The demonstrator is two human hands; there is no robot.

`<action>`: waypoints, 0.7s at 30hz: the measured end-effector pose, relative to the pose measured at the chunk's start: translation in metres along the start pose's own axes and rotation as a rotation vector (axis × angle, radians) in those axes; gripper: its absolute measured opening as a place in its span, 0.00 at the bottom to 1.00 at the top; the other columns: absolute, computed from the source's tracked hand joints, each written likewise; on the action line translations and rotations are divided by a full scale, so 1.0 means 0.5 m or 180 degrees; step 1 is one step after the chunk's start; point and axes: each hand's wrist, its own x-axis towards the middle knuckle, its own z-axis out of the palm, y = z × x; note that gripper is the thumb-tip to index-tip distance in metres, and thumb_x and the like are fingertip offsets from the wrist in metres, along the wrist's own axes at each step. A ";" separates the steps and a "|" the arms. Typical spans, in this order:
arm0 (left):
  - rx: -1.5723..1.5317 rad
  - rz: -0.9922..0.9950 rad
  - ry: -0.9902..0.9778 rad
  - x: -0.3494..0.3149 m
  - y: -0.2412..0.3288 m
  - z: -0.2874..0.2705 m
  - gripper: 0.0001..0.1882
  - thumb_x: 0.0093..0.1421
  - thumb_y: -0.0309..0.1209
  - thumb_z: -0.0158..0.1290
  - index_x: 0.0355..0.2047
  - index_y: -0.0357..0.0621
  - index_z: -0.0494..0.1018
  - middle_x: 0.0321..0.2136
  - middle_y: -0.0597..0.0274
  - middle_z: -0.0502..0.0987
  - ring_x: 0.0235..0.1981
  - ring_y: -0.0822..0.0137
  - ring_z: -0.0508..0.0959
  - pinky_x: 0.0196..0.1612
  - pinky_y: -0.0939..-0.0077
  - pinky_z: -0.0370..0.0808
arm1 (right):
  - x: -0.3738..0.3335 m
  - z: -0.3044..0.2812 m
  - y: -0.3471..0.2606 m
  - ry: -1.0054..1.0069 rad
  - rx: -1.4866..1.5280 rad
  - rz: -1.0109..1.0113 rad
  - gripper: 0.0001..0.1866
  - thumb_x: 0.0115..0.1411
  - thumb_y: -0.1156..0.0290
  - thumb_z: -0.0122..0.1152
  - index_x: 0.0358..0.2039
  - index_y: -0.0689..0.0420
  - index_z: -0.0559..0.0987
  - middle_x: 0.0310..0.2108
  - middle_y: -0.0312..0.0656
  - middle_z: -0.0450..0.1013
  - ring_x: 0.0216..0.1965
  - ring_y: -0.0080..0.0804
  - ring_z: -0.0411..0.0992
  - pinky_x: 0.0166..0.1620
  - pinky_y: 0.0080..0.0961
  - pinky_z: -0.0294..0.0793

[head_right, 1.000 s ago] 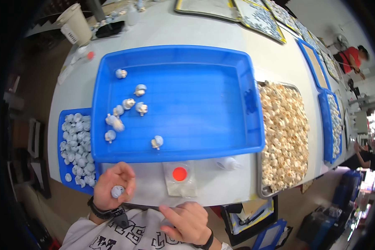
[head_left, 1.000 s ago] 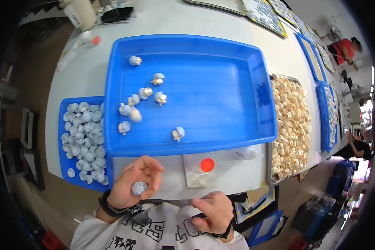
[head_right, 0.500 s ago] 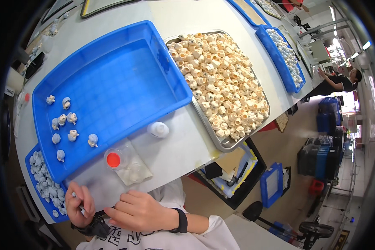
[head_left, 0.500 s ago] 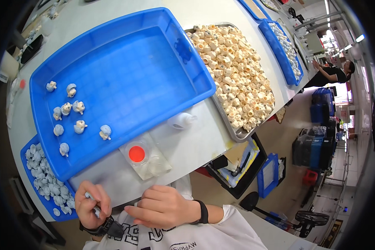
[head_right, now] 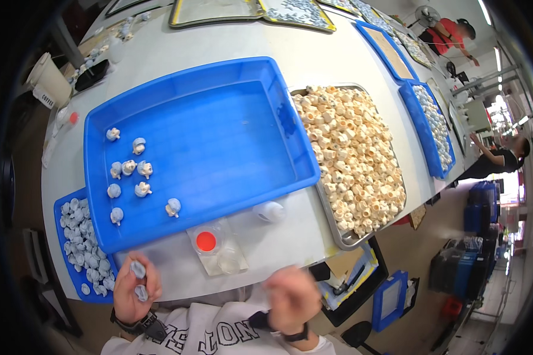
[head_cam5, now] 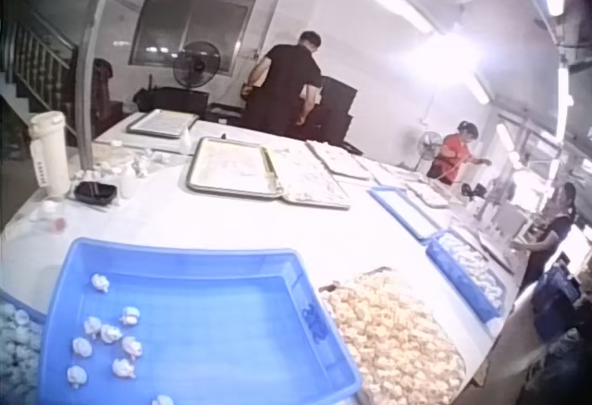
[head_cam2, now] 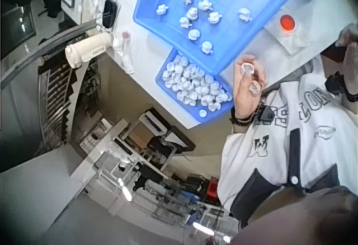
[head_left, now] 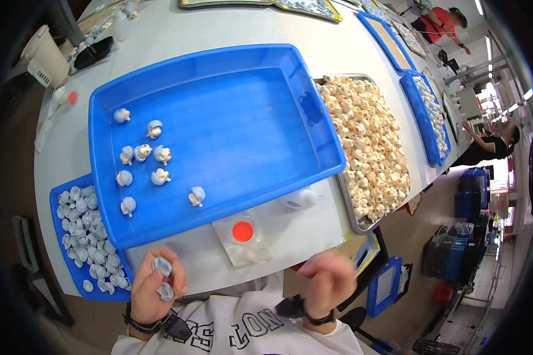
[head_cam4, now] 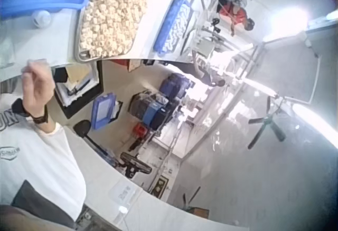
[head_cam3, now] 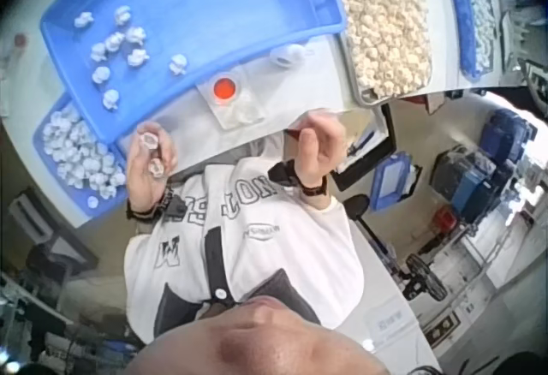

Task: The person assembles small ceramic figurines by hand, picking up a base and a head, applying adhesive from a squeeze bottle, and joining them. The completed figurines are placed into a blue tray on the table.

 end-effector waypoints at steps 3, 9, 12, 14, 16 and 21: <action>-0.0541 -0.0525 0.0387 -0.001 0.022 0.029 0.19 0.61 0.38 0.41 0.47 0.40 0.55 0.33 0.49 0.67 0.25 0.64 0.70 0.21 0.74 0.68 | 0.053 -0.041 0.029 0.0244 -0.0369 0.1253 0.23 0.46 0.79 0.58 0.46 0.63 0.68 0.34 0.44 0.68 0.31 0.27 0.69 0.31 0.20 0.69; -0.0413 -0.0582 0.0027 0.003 0.019 0.007 0.09 0.61 0.30 0.41 0.38 0.40 0.59 0.34 0.51 0.65 0.22 0.70 0.67 0.15 0.83 0.63 | 0.128 -0.021 0.073 -0.0959 -0.1671 0.0783 0.28 0.41 0.73 0.67 0.46 0.59 0.70 0.36 0.41 0.69 0.30 0.27 0.69 0.30 0.20 0.69; -0.0289 -0.0804 -0.0091 0.005 0.020 0.012 0.06 0.60 0.29 0.43 0.31 0.39 0.61 0.27 0.57 0.66 0.17 0.76 0.61 0.15 0.86 0.58 | 0.138 -0.004 0.097 -0.1086 -0.1700 0.0726 0.21 0.42 0.75 0.65 0.39 0.61 0.72 0.36 0.43 0.70 0.31 0.32 0.69 0.31 0.23 0.69; -0.0450 -0.0659 -0.0181 0.007 0.013 0.003 0.07 0.60 0.29 0.43 0.35 0.38 0.61 0.25 0.59 0.66 0.17 0.76 0.61 0.16 0.85 0.58 | 0.135 -0.004 0.107 -0.1094 -0.1704 0.0666 0.18 0.43 0.76 0.64 0.36 0.62 0.73 0.36 0.44 0.70 0.31 0.34 0.69 0.32 0.25 0.69; -0.0544 -0.0576 -0.0112 0.010 0.015 0.003 0.10 0.60 0.29 0.43 0.40 0.37 0.61 0.23 0.60 0.65 0.16 0.77 0.60 0.16 0.85 0.58 | 0.132 -0.008 0.112 -0.1053 -0.1681 0.0553 0.15 0.44 0.77 0.63 0.34 0.63 0.73 0.36 0.45 0.70 0.33 0.37 0.70 0.35 0.26 0.69; -0.0159 -0.0709 -0.0118 0.015 0.020 0.010 0.22 0.59 0.29 0.44 0.52 0.35 0.54 0.21 0.62 0.65 0.16 0.78 0.60 0.18 0.86 0.59 | 0.108 -0.022 0.092 -0.0634 -0.1083 0.0645 0.15 0.43 0.78 0.61 0.34 0.63 0.74 0.36 0.46 0.71 0.37 0.38 0.70 0.40 0.28 0.68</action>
